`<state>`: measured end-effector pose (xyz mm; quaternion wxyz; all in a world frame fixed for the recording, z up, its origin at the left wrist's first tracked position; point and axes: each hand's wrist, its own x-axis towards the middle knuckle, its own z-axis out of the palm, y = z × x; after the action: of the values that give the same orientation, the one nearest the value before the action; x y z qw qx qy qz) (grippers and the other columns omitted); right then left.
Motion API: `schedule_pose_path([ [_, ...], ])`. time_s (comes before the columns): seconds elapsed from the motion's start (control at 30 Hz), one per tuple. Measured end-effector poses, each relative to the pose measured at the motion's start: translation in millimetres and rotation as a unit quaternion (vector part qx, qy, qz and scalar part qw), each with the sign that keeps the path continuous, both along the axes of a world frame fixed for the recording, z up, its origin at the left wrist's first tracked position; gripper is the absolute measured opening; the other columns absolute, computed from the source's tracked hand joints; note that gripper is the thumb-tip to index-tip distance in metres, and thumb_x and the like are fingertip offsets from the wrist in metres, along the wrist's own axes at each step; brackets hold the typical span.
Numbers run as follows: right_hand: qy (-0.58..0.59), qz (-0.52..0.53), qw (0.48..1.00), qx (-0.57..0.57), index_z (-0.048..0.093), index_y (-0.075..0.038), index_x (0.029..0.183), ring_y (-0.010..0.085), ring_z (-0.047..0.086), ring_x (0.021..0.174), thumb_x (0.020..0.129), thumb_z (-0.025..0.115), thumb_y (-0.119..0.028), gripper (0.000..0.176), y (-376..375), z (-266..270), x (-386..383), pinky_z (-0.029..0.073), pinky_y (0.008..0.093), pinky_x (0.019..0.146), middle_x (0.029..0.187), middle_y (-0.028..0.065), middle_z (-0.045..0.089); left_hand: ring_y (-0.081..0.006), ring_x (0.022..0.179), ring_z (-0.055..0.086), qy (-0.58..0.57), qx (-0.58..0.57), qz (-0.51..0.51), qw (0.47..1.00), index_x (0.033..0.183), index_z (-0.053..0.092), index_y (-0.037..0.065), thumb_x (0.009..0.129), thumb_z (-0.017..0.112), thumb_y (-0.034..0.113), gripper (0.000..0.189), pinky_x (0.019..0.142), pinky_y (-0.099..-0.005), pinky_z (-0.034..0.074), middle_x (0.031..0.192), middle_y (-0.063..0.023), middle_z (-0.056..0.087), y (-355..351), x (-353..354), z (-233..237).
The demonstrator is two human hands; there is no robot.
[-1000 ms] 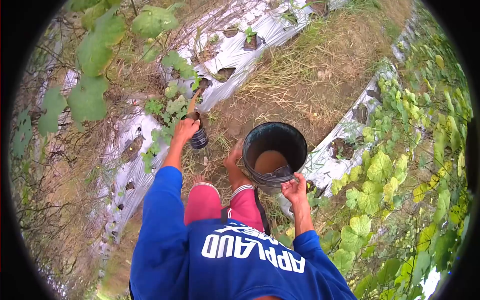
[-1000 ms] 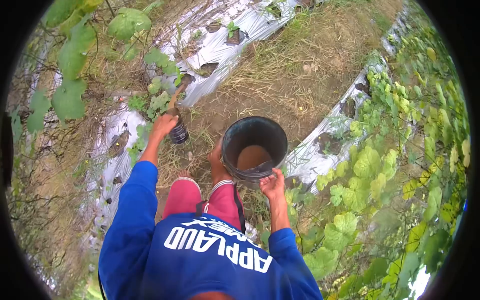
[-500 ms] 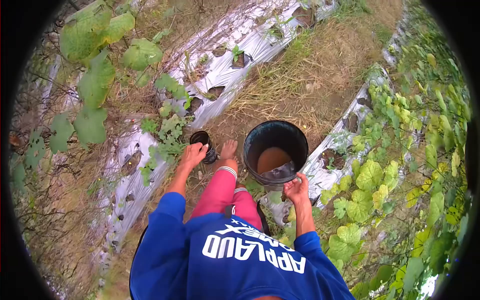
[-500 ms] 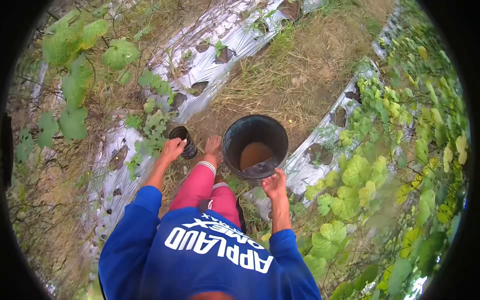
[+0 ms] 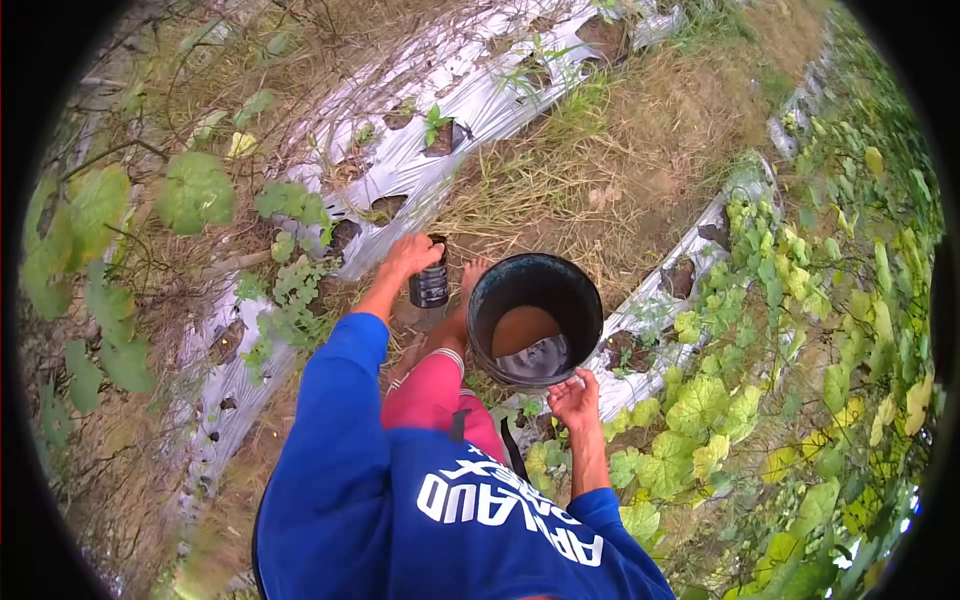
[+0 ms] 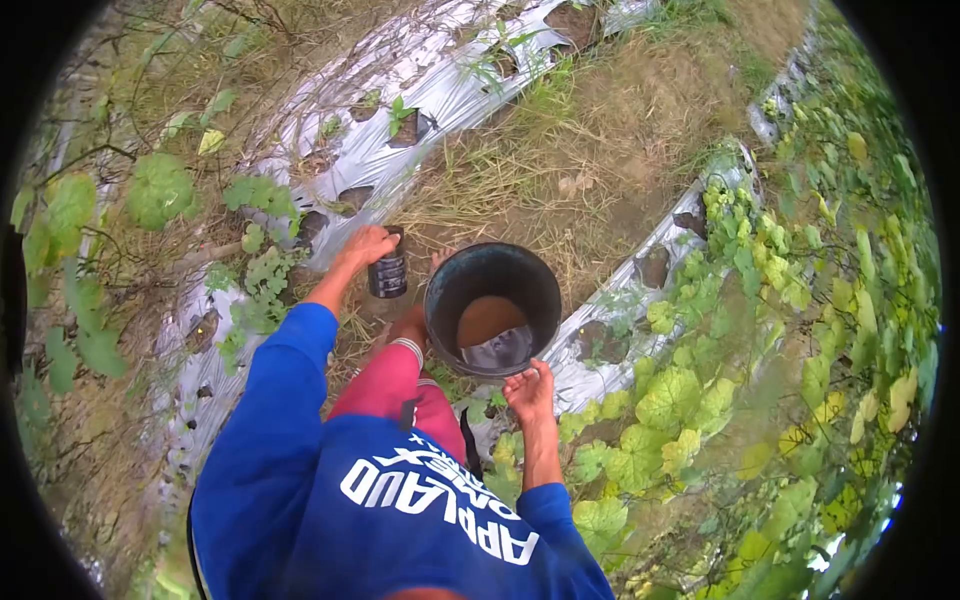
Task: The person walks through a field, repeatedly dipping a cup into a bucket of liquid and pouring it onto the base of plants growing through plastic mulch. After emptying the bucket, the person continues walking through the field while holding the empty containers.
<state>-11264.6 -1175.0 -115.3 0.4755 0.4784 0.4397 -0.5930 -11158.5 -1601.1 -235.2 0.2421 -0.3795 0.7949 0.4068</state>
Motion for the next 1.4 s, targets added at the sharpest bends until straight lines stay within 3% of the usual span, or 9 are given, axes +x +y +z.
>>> schedule_pose_path([
  [0.2, -0.022, 0.021, 0.997, 0.07, 0.058, -0.01, 0.089, 0.0182, 0.057, 0.071, 0.075, 0.068, -0.037, 0.032, -23, 0, -58, 0.044, 0.0293, 0.062, 0.078, 0.0015, 0.06, -0.0379, 0.099, 0.065, -0.069, -0.022, 0.002, 0.997, 0.103, 0.068, 0.001, 0.074, 0.053, 0.044, 0.054, 0.085, -0.0453, 0.049, 0.108, -0.0249, 0.066, -79, -86, -71],
  [0.47, 0.007, 0.043, 0.998, 0.053, 0.055, -0.015, 0.083, 0.0162, 0.055, 0.068, 0.073, 0.07, -0.035, 0.027, -46, -8, -132, 0.042, 0.0299, 0.063, 0.076, -0.0018, 0.058, -0.0381, 0.098, 0.065, -0.145, 0.041, 0.061, 0.987, 0.104, 0.068, 0.001, 0.076, 0.053, 0.051, 0.058, 0.084, -0.0444, 0.049, 0.108, -0.0226, 0.067, -95, -132, 2],
  [0.87, 0.139, 0.163, 0.977, 0.016, 0.056, -0.019, 0.106, 0.0138, 0.053, 0.086, 0.082, 0.067, -0.046, 0.038, -61, 24, -211, 0.044, 0.0347, 0.071, 0.093, -0.0033, 0.051, -0.0344, 0.068, 0.059, 0.191, -0.042, 0.184, 0.963, 0.082, 0.054, -0.002, 0.087, 0.063, 0.027, 0.031, 0.062, -0.0434, 0.044, 0.076, -0.0214, 0.059, 17, -149, 123],
  [1.0, 0.211, 0.22, 0.952, -0.007, 0.052, -0.017, 0.108, 0.0143, 0.055, 0.088, 0.083, 0.068, -0.045, 0.04, -69, 41, -228, 0.046, 0.0352, 0.074, 0.101, -0.0007, 0.055, -0.0233, 0.058, 0.057, 0.28, 0.064, 0.155, 0.945, 0.085, 0.053, 0.0, 0.087, 0.064, 0.029, 0.031, 0.056, -0.037, 0.046, 0.065, -0.0136, 0.053, 69, -198, 109],
  [1.07, 0.226, 0.294, 0.929, 0.004, 0.05, -0.014, 0.107, 0.0127, 0.055, 0.083, 0.085, 0.067, -0.036, 0.036, -82, 61, -246, 0.045, 0.0319, 0.074, 0.095, -0.001, 0.054, -0.0123, 0.048, 0.052, 0.167, 0.239, 0.21, 0.933, 0.081, 0.053, 0.004, 0.087, 0.065, 0.036, 0.035, 0.045, -0.0292, 0.048, 0.057, -0.0028, 0.051, 88, -229, 110],
  [1.13, 0.267, 0.319, 0.909, -0.039, 0.049, -0.012, 0.106, 0.0108, 0.053, 0.079, 0.086, 0.066, -0.029, 0.031, -74, 64, -258, 0.044, 0.0282, 0.072, 0.088, -0.0015, 0.051, -0.0127, 0.054, 0.055, 0.097, 0.351, 0.272, 0.891, 0.092, 0.057, 0.001, 0.087, 0.066, 0.031, 0.031, 0.045, -0.0286, 0.052, 0.066, -0.0033, 0.05, 113, -249, 75],
  [1.23, 0.281, 0.329, 0.9, -0.054, 0.051, -0.011, 0.096, 0.008, 0.049, 0.077, 0.087, 0.064, -0.024, 0.021, -88, 121, -284, 0.043, 0.0268, 0.072, 0.085, -0.0029, 0.047, -0.0153, 0.064, 0.054, 0.02, 0.437, 0.311, 0.844, 0.12, 0.059, 0.005, 0.082, 0.066, 0.038, 0.051, 0.055, -0.0336, 0.059, 0.109, -0.0096, 0.053, 148, -281, 34],
  [1.27, 0.287, 0.339, 0.894, -0.059, 0.051, -0.011, 0.095, 0.0073, 0.049, 0.078, 0.088, 0.063, -0.024, 0.019, -85, 131, -290, 0.043, 0.0266, 0.072, 0.085, -0.0031, 0.048, -0.0134, 0.05, 0.05, 0.041, 0.469, 0.343, 0.813, 0.12, 0.055, 0.004, 0.089, 0.059, 0.032, 0.043, 0.053, -0.035, 0.059, 0.097, -0.0055, 0.055, 160, -286, 26],
  [1.4, 0.314, 0.401, 0.857, -0.078, 0.051, -0.009, 0.094, 0.0078, 0.044, 0.079, 0.087, 0.062, -0.026, 0.022, -72, 158, -307, 0.038, 0.0267, 0.074, 0.086, -0.0036, 0.048, -0.0145, 0.055, 0.051, 0.007, 0.525, 0.366, 0.768, 0.116, 0.059, 0.007, 0.088, 0.057, 0.033, 0.038, 0.058, -0.0391, 0.06, 0.097, -0.002, 0.055, 198, -295, -9],
])
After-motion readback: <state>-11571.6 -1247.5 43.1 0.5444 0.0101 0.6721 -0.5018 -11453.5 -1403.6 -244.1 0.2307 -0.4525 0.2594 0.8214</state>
